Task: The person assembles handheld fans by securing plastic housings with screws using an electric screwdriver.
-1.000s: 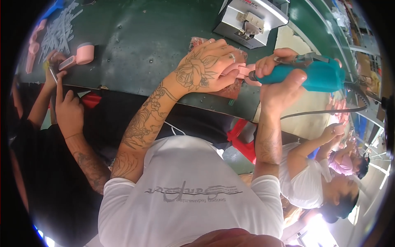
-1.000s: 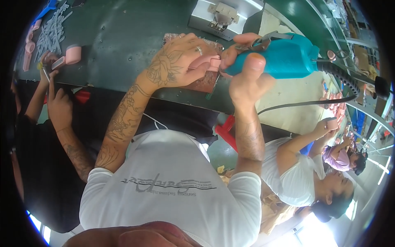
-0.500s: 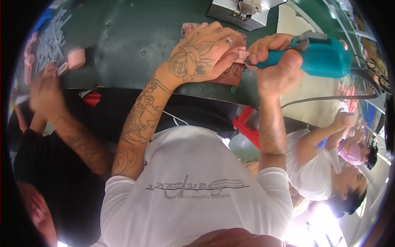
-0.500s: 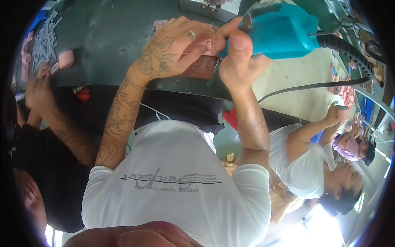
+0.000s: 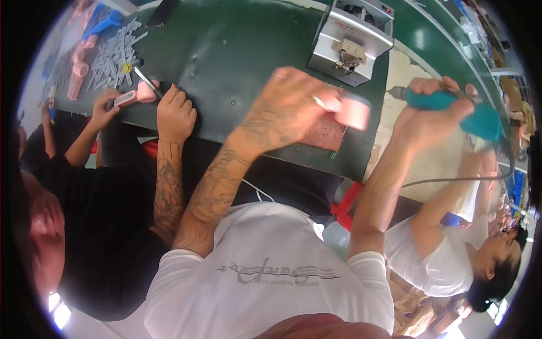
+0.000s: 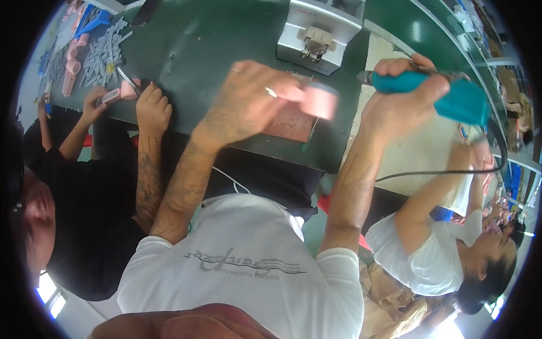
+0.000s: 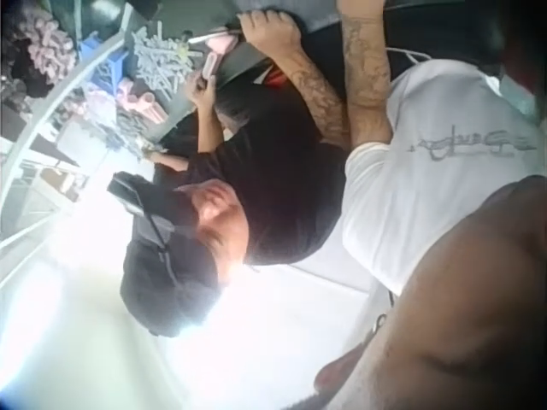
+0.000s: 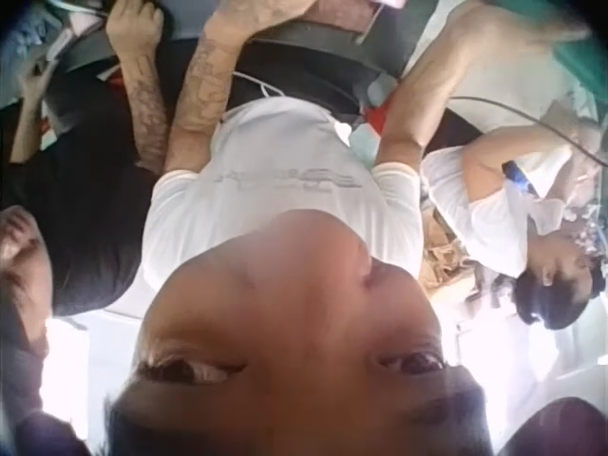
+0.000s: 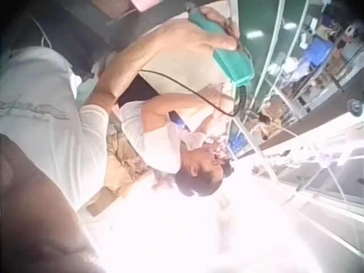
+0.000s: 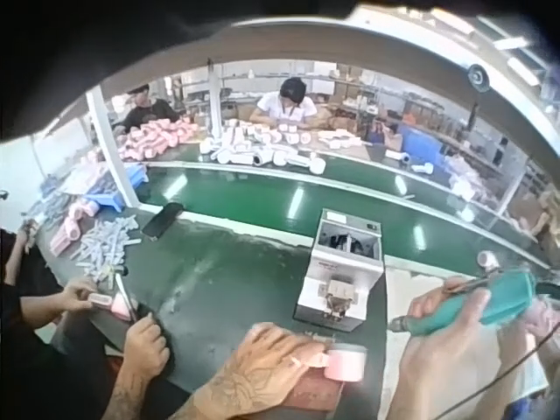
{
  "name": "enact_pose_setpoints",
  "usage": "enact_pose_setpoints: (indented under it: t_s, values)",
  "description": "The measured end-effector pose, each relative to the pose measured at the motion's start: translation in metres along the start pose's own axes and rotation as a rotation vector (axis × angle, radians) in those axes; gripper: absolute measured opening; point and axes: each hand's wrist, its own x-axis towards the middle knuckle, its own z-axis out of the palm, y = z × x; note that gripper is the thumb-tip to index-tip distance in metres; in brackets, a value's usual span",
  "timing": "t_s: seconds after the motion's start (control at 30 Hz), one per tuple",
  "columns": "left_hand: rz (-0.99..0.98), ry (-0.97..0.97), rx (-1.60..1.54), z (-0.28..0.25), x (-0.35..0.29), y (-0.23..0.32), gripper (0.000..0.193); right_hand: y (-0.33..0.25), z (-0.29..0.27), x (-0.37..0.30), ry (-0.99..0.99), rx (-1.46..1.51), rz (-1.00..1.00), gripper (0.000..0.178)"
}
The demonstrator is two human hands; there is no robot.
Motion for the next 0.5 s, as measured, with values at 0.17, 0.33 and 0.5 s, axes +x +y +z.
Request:
enact_pose_setpoints:
  t_s: [0.17,0.33,0.5]
  values:
    - [-0.192,0.071,0.362,-0.057,-0.023,-0.074,0.027,0.035,-0.018,0.012,-0.023,-0.344,-0.107,0.046]
    - [-0.266,0.159,0.601,-0.064,-0.042,-0.121,0.034,0.057,-0.041,-0.008,-0.069,-0.283,-0.118,0.037]
    - [-0.456,0.276,-0.200,-0.027,0.027,-0.033,0.027,0.032,-0.028,-0.024,-0.158,-0.135,0.000,0.038]
